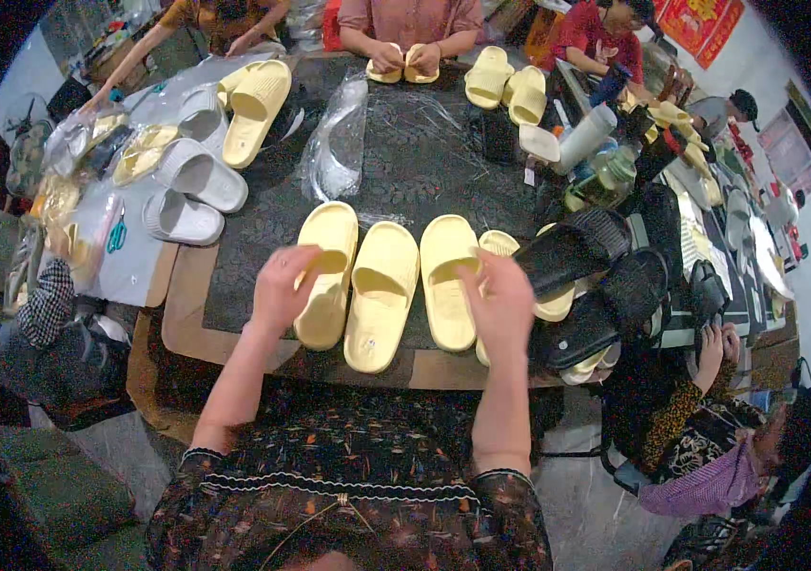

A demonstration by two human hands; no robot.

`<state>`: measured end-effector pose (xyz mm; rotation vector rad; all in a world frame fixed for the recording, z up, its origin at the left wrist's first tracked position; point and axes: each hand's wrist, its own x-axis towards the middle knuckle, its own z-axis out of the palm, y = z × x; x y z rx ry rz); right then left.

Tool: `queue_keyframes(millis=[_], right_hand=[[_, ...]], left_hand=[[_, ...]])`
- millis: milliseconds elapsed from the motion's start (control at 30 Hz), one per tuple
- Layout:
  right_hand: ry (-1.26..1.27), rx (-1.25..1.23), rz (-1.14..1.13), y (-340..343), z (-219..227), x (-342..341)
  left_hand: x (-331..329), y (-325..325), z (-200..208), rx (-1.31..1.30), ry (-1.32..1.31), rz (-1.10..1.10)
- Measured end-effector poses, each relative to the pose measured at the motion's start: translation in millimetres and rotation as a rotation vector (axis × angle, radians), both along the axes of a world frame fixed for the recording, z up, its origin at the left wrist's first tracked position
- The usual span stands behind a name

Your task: The person organizes slippers on a table and fastens them into pairs using plastic ties by hand.

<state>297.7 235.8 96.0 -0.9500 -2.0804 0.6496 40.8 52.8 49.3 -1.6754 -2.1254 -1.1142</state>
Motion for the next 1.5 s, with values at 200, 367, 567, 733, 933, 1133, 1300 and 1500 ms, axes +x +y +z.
queue_keyframes(millis=[200, 367, 567, 733, 933, 1133, 1300, 1500], right_hand=[[-0.117, 0.155, 0.359, -5, -47, -95], [-0.145, 0.196, 0.263, -26, -82, -111], [-0.089, 0.16, 0.324, -48, -81, -91], [-0.042, 0.148, 0.354, -56, -76, -81], [-0.097, -0.16, 0.345, -31, -67, -107], [0.13, -0.173, 0.225, -18, -72, -160], [0.129, -0.309, 0.266, -6, -99, -164], [0.128, -0.423, 0.237, 0, -99, -153]], left_hand=[[-20, 84, 18, -0.114, -0.053, -0.138], [-34, 114, -19, -0.434, -0.058, -0.149], [-21, 85, -21, -0.571, -0.027, -0.114], [-7, 79, -37, -0.54, -0.138, -0.032], [-22, 81, -44, -0.176, -0.723, 0.02], [-25, 83, -53, -0.052, -0.506, 0.07], [-30, 69, -32, -0.276, -0.421, 0.013], [-35, 52, -27, -0.315, -0.597, 0.056]])
